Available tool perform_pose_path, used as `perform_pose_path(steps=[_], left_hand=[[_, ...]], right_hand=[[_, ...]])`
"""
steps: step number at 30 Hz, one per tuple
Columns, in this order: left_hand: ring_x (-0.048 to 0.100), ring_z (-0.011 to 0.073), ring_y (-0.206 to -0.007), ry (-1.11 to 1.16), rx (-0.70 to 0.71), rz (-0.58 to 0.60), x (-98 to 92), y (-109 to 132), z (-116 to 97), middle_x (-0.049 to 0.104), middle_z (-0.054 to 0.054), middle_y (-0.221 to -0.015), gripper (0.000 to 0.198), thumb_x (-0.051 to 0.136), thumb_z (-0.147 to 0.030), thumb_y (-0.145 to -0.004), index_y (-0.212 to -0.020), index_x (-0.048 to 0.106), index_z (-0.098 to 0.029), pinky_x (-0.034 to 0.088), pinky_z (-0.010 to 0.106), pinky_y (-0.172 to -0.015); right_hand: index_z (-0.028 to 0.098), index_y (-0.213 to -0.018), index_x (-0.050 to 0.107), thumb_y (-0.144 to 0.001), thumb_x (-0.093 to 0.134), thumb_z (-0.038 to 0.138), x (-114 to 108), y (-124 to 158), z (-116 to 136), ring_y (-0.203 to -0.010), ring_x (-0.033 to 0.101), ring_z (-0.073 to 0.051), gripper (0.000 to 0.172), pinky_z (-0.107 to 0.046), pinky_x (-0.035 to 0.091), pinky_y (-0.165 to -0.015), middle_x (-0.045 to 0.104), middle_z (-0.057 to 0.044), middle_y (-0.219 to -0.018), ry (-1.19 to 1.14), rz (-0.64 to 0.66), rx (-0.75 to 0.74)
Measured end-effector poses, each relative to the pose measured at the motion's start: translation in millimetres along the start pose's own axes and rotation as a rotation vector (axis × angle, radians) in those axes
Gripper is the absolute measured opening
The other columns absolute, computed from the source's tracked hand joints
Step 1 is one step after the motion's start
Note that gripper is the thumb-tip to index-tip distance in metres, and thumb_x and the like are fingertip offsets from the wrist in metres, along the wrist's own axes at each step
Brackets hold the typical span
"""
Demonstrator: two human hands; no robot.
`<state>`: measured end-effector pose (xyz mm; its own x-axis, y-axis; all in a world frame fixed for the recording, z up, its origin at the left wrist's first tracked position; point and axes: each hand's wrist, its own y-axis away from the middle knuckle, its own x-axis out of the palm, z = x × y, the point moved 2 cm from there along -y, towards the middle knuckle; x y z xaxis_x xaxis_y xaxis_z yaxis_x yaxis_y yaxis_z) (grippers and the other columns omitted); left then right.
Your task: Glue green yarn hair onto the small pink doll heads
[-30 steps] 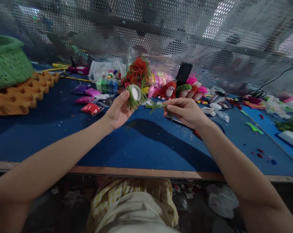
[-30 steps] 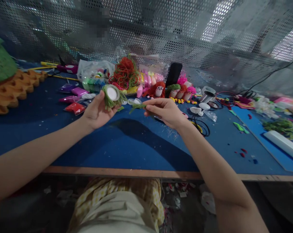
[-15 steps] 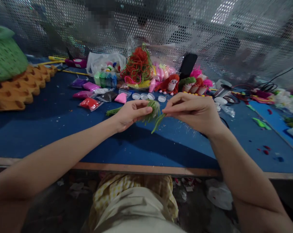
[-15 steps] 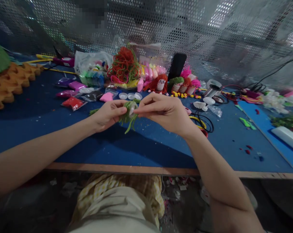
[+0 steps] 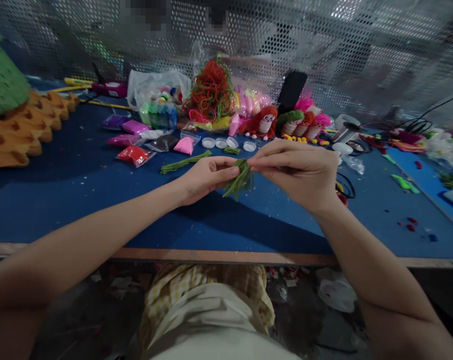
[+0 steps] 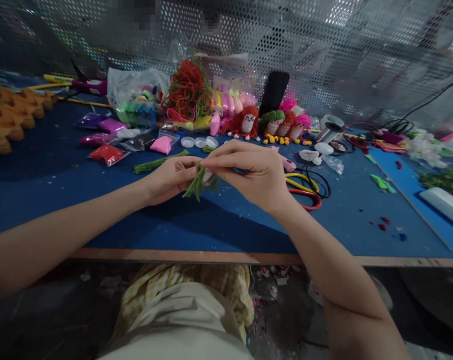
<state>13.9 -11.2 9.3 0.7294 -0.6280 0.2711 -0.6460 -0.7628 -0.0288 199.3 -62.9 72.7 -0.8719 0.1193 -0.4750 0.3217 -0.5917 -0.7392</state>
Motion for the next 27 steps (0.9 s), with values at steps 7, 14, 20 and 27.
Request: perform_pose_path(steps=[7, 14, 20, 27], left_hand=[[0.065, 0.0130, -0.077, 0.018, 0.027, 0.023, 0.4, 1.2, 2.0, 0.073, 0.004, -0.085, 0.052, 0.090, -0.054, -0.063, -0.097, 0.078, -0.017, 0.049, 0.026, -0.071], [0.063, 0.0109, -0.075, 0.032, -0.003, 0.033, 1.1, 1.8, 2.5, 0.073, 0.003, -0.086, 0.053, 0.091, -0.053, -0.062, -0.098, 0.078, -0.017, 0.048, 0.023, -0.069], [0.065, 0.0108, -0.078, 0.040, -0.015, 0.044, 2.8, 3.2, 0.9, 0.073, 0.003, -0.088, 0.052, 0.091, -0.054, -0.062, -0.097, 0.077, -0.017, 0.050, 0.021, -0.070], [0.066, 0.0096, -0.076, 0.091, -0.027, 0.057, 2.0, 3.8, -0.3, 0.072, 0.001, -0.085, 0.050, 0.093, -0.048, -0.061, -0.097, 0.077, -0.017, 0.052, 0.021, -0.071]], right_hand=[[0.038, -0.088, 0.081, -0.086, 0.072, 0.023, 2.2, -1.3, -1.8, -0.083, 0.074, -0.020, 0.018, -0.039, 0.061, -0.079, 0.079, 0.002, -0.084, 0.020, -0.044, 0.053], [0.036, -0.090, 0.082, -0.086, 0.071, 0.016, 3.3, -0.9, -5.6, -0.083, 0.074, -0.019, 0.023, -0.038, 0.061, -0.079, 0.080, 0.003, -0.085, 0.005, -0.093, -0.015], [0.034, -0.095, 0.081, -0.087, 0.071, 0.014, 2.7, -0.1, -8.8, -0.084, 0.074, -0.017, 0.024, -0.037, 0.061, -0.078, 0.079, 0.004, -0.086, 0.005, -0.117, -0.099], [0.031, -0.095, 0.080, -0.086, 0.074, 0.017, 1.9, 1.5, -8.3, -0.083, 0.074, -0.018, 0.019, -0.037, 0.062, -0.077, 0.079, 0.002, -0.092, 0.052, -0.142, -0.076]])
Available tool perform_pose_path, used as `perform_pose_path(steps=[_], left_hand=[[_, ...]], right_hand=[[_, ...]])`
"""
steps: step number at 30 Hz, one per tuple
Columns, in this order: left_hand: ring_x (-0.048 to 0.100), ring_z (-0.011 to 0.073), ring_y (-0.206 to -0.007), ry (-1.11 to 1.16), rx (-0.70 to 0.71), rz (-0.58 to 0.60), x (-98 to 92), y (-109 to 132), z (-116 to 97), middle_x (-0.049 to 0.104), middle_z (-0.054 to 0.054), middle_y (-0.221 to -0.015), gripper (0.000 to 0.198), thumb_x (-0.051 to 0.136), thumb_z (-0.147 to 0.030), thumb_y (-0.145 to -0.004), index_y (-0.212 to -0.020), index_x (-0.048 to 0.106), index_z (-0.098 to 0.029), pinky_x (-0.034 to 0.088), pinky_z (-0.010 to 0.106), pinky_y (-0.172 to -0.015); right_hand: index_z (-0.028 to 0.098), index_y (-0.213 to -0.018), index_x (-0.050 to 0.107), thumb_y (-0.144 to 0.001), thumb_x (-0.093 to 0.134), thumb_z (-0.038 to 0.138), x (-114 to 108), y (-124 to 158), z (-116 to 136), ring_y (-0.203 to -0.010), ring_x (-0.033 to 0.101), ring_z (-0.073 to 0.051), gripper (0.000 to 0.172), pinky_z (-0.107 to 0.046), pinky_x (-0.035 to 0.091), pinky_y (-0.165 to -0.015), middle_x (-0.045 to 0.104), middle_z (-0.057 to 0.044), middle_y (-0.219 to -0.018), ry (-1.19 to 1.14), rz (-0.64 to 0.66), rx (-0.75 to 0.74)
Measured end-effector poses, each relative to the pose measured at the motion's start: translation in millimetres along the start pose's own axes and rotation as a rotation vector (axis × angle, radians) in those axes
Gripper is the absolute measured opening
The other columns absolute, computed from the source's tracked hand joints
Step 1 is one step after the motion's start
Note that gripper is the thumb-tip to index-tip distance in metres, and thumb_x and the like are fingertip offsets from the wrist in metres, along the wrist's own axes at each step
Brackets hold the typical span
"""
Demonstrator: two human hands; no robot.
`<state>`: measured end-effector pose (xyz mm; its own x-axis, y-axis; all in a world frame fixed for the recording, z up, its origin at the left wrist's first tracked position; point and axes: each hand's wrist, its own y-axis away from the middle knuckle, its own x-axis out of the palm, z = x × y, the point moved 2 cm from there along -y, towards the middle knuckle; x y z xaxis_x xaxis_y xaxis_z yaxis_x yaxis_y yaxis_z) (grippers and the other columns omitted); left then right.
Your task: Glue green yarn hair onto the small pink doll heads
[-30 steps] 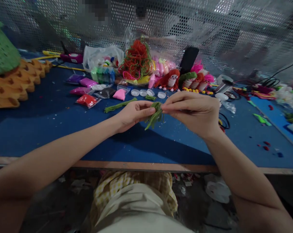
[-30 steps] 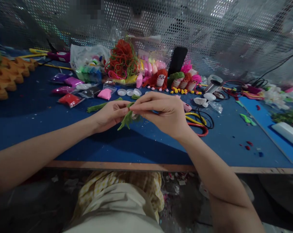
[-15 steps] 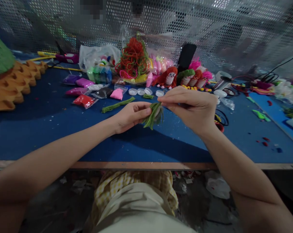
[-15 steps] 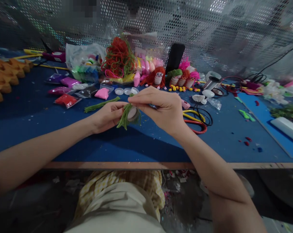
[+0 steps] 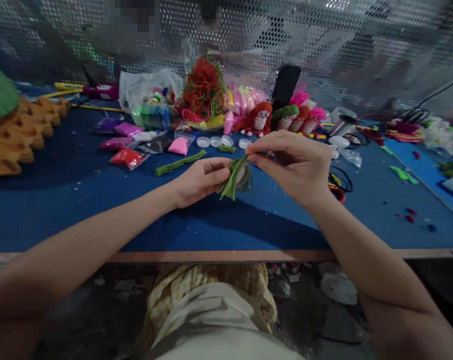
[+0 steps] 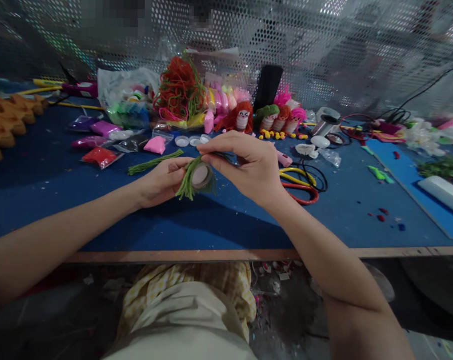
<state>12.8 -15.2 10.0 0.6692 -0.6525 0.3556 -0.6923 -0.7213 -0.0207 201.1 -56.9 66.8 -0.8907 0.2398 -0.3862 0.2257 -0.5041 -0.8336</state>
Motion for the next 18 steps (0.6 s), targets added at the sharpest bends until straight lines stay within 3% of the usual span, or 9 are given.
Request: perform_pose_path(steps=[18], left_hand=[[0.067, 0.0100, -0.077, -0.009, -0.002, -0.022, -1.1, 1.2, 0.6, 0.073, 0.001, -0.089, 0.051, 0.093, -0.047, -0.060, -0.098, 0.075, -0.018, 0.054, 0.021, -0.072]], right_hand=[[0.031, -0.094, 0.080, -0.087, 0.073, 0.019, -0.5, -0.2, -2.9, -0.083, 0.070, -0.019, 0.015, -0.041, 0.059, -0.080, 0.077, 0.001, -0.084, -0.037, 0.018, -0.015]])
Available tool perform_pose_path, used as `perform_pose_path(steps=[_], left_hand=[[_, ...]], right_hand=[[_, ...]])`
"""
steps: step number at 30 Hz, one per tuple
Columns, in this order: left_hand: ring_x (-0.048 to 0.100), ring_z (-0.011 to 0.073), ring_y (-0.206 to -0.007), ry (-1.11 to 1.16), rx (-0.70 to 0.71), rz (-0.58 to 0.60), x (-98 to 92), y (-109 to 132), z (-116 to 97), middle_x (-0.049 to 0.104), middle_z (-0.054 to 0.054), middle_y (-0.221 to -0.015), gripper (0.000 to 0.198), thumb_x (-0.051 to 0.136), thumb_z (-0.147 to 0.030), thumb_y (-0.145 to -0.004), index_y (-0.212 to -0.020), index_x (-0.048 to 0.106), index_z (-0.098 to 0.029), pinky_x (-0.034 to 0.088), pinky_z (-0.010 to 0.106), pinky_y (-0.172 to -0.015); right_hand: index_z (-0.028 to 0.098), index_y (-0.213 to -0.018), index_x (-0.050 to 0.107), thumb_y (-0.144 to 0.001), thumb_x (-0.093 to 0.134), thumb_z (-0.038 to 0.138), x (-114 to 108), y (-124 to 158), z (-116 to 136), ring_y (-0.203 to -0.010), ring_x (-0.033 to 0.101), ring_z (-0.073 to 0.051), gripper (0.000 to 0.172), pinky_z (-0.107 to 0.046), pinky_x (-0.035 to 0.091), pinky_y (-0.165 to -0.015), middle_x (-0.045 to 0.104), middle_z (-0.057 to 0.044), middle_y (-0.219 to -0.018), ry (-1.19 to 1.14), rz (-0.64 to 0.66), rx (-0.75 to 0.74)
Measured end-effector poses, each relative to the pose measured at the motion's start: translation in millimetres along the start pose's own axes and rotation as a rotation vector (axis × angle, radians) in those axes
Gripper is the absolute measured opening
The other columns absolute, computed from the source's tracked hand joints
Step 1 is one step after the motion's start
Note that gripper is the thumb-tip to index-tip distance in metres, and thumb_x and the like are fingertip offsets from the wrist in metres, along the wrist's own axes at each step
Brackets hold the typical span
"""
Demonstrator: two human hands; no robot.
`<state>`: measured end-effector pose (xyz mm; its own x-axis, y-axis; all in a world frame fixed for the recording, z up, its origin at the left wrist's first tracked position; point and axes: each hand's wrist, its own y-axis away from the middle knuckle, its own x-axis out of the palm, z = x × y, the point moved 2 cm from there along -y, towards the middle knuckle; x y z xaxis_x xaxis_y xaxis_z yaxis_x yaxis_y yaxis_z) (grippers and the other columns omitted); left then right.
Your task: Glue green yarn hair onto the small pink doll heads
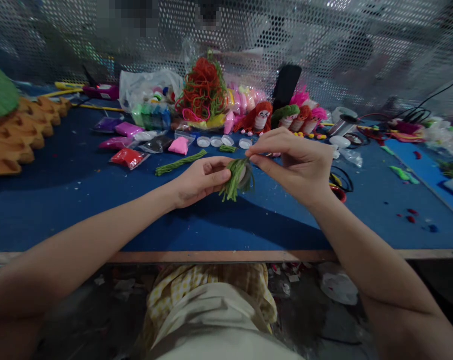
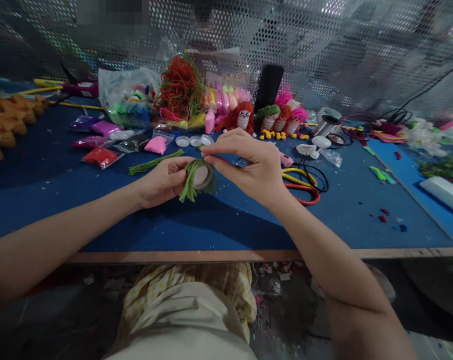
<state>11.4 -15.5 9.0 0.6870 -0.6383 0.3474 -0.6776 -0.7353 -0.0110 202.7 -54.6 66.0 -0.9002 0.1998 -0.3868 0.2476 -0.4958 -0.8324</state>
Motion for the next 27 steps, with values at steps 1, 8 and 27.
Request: perform_pose_path(steps=[1, 8, 27], left_hand=[[0.067, 0.0104, -0.077, -0.009, 0.014, -0.010, -0.2, -0.2, -0.1, 0.073, 0.001, -0.090, 0.051, 0.094, -0.047, -0.060, -0.099, 0.075, -0.018, 0.053, 0.021, -0.071], [0.072, 0.0173, -0.094, -0.198, 0.272, -0.199, -6.0, -2.4, -2.1, 0.077, 0.004, -0.100, 0.052, 0.096, -0.039, -0.057, -0.099, 0.073, -0.019, 0.057, 0.031, -0.089], [0.070, 0.0196, -0.099, -0.518, 0.618, -0.306, 6.3, 12.0, -8.1, 0.073, 0.005, -0.105, 0.052, 0.092, -0.042, -0.063, -0.103, 0.066, -0.019, 0.057, 0.036, -0.095]], right_hand=[[0.031, -0.094, 0.079, -0.087, 0.072, 0.021, -0.6, 0.6, -0.5, -0.083, 0.070, -0.019, 0.014, -0.042, 0.059, -0.081, 0.077, 0.000, -0.084, 0.006, -0.002, -0.004], [0.031, -0.096, 0.077, -0.091, 0.070, 0.034, -8.2, 8.0, -9.7, -0.092, 0.070, -0.022, 0.009, -0.046, 0.056, -0.088, 0.074, -0.003, -0.093, 0.150, -0.055, -0.088], [0.033, -0.094, 0.077, -0.086, 0.075, 0.044, 9.9, 21.6, -13.4, -0.072, 0.065, -0.018, 0.014, -0.040, 0.054, -0.071, 0.070, 0.001, -0.077, 0.141, -0.181, -0.218]])
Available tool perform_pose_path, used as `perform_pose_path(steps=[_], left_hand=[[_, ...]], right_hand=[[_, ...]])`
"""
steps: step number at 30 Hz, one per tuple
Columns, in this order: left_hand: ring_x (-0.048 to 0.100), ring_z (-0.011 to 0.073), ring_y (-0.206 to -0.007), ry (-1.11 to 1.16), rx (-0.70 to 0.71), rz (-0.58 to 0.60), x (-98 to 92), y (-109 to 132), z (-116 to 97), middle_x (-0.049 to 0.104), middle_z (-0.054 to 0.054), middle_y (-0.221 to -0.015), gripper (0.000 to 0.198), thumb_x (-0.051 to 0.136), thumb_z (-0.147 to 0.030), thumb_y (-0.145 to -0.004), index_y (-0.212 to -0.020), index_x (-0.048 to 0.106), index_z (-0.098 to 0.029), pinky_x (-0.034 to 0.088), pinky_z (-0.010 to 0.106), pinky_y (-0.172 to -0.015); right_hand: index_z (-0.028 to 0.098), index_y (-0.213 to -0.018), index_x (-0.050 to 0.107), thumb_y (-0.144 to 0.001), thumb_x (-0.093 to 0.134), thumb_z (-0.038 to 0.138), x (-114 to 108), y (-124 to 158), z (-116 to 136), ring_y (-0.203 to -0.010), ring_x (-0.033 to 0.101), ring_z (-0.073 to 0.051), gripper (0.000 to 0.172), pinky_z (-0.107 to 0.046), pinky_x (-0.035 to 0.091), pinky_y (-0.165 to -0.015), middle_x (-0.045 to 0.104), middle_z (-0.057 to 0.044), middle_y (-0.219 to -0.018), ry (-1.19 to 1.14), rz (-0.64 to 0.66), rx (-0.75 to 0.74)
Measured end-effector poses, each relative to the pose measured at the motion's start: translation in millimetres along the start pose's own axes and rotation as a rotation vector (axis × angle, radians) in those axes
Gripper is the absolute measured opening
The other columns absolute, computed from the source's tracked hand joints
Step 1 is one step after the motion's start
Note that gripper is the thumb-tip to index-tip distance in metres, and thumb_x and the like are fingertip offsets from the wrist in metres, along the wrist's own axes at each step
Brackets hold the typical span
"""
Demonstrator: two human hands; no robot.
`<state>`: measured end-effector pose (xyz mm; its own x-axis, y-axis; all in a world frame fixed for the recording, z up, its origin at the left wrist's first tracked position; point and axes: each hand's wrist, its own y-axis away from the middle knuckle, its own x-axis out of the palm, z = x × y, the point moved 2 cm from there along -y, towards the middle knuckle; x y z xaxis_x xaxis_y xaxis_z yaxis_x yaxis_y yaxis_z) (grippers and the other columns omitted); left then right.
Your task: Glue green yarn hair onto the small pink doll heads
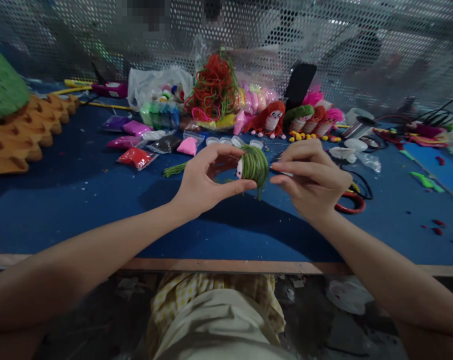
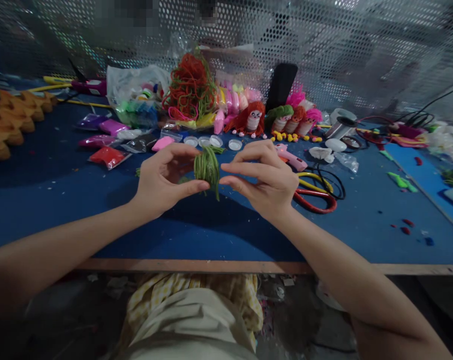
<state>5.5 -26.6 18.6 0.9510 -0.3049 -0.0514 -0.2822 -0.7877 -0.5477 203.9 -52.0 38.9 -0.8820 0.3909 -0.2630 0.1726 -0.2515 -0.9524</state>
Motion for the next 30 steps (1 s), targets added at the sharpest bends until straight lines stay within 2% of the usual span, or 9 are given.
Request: perform_pose_path(steps=[5, 11, 15, 17, 22, 25, 30], left_hand=[[0.069, 0.0195, -0.100, -0.021, 0.057, -0.034, -1.5, 0.2, -0.2, 0.069, 0.004, -0.105, 0.054, 0.093, -0.043, -0.062, -0.103, 0.065, -0.020, 0.058, 0.034, -0.093], [0.069, 0.0197, -0.100, -0.034, 0.057, -0.041, -0.5, 0.3, -0.9, 0.069, 0.005, -0.104, 0.055, 0.092, -0.047, -0.061, -0.100, 0.064, -0.021, 0.058, 0.035, -0.094], [0.069, 0.0201, -0.099, -0.029, 0.055, -0.029, -0.1, -0.4, 1.1, 0.070, 0.005, -0.103, 0.057, 0.092, -0.050, -0.059, -0.098, 0.064, -0.020, 0.058, 0.036, -0.093], [0.069, 0.0196, -0.098, -0.015, 0.076, -0.024, -0.1, -0.5, 1.8, 0.070, 0.005, -0.102, 0.056, 0.093, -0.048, -0.059, -0.098, 0.064, -0.020, 0.058, 0.035, -0.093], [0.069, 0.0187, -0.095, 0.002, 0.067, 0.009, 0.3, -0.3, 0.6, 0.070, 0.005, -0.100, 0.054, 0.093, -0.048, -0.058, -0.095, 0.064, -0.020, 0.058, 0.034, -0.091], [0.069, 0.0184, -0.094, -0.007, 0.043, 0.029, 0.7, -0.1, -0.1, 0.069, 0.004, -0.099, 0.053, 0.093, -0.049, -0.058, -0.093, 0.065, -0.020, 0.058, 0.034, -0.090], [0.069, 0.0187, -0.094, 0.015, 0.103, 0.045, 0.5, 0.7, 0.6, 0.069, 0.004, -0.100, 0.049, 0.094, -0.042, -0.060, -0.093, 0.065, -0.020, 0.058, 0.035, -0.088]], right_hand=[[0.030, -0.082, 0.075, -0.084, 0.074, 0.053, 3.2, 4.0, 0.9, -0.069, 0.062, -0.018, 0.023, -0.040, 0.052, -0.068, 0.064, -0.001, -0.068, 0.032, 0.029, 0.111], [0.030, -0.090, 0.078, -0.086, 0.076, 0.040, 4.5, 3.2, 8.9, -0.071, 0.063, -0.017, 0.011, -0.040, 0.052, -0.070, 0.066, 0.000, -0.071, -0.071, 0.049, 0.081], [0.032, -0.088, 0.079, -0.086, 0.075, 0.042, 3.8, 2.1, 10.0, -0.069, 0.061, -0.017, 0.010, -0.039, 0.051, -0.068, 0.061, 0.001, -0.066, -0.010, 0.079, 0.085], [0.035, -0.093, 0.079, -0.086, 0.076, 0.039, 2.4, 1.9, 10.5, -0.069, 0.060, -0.017, 0.009, -0.038, 0.050, -0.067, 0.060, 0.001, -0.068, -0.025, 0.064, 0.063], [0.041, -0.117, 0.075, -0.086, 0.077, 0.034, -0.1, 2.9, 11.3, -0.073, 0.057, -0.016, 0.032, -0.035, 0.047, -0.064, 0.058, -0.001, -0.080, -0.060, 0.058, 0.061], [0.042, -0.122, 0.073, -0.087, 0.076, 0.036, 0.7, 3.5, 12.5, -0.073, 0.055, -0.015, 0.036, -0.035, 0.044, -0.065, 0.056, 0.000, -0.081, -0.043, 0.100, 0.040], [0.044, -0.127, 0.070, -0.087, 0.075, 0.038, 0.6, 4.0, 12.4, -0.076, 0.053, -0.015, 0.040, -0.035, 0.044, -0.067, 0.055, 0.000, -0.082, 0.004, 0.126, 0.044]])
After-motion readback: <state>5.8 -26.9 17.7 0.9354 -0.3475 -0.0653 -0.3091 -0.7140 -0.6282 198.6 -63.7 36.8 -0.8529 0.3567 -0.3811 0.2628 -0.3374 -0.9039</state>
